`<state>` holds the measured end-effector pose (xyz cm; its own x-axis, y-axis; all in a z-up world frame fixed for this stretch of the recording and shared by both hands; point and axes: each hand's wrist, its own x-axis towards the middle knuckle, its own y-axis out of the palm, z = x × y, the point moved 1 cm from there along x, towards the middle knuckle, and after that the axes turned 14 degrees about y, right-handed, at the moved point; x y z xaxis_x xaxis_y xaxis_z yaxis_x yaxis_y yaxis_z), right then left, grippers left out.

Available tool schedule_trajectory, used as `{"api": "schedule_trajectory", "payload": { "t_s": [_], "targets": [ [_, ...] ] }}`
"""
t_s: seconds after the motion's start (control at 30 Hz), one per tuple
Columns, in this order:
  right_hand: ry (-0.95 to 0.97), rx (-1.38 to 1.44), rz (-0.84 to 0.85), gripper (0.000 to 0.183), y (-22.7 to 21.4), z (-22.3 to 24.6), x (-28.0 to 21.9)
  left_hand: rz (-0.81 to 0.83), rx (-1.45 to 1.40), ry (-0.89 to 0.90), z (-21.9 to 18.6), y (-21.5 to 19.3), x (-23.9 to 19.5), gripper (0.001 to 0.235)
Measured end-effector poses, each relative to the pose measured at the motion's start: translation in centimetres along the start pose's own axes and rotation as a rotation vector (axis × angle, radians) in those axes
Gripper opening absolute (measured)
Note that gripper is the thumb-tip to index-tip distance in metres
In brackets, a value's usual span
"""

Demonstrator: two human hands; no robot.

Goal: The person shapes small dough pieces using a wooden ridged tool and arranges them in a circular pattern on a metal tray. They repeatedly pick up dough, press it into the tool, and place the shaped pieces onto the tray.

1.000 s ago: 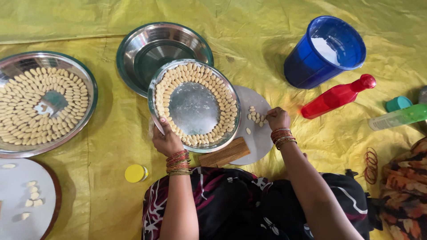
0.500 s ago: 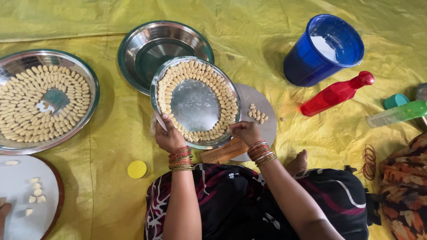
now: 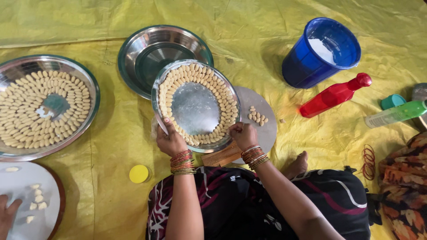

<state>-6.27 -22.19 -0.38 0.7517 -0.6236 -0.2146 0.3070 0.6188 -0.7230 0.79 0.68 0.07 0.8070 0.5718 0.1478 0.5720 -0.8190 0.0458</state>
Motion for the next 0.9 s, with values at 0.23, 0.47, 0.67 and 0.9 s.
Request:
{"api": "schedule_trajectory", "payload": {
  "t_s": [0.23,0.47,0.67,0.9],
  "targets": [
    [-0.035,0.010,-0.065,0.011,0.1,-0.1,-0.7,0.013,0.038,-0.023,0.0,-0.1,0.1,0.051],
    [-0.046,0.038,-0.074,0.008,-0.1,-2.8,0.9,0.007,0.023,-0.015,0.1,0.0,0.1,0.049],
    [-0.004,0.084,-0.331,0.012,-4.9,-9.9,8.1,0.002,-0.001,-0.001,0.0,0.0,0.2,0.048],
    [-0.102,-0.169,-0.430,0.020,-5.8,-16.1,11.9,0.002,-0.039,-0.008,-0.6,0.0,0.2,0.048]
  ]
}}
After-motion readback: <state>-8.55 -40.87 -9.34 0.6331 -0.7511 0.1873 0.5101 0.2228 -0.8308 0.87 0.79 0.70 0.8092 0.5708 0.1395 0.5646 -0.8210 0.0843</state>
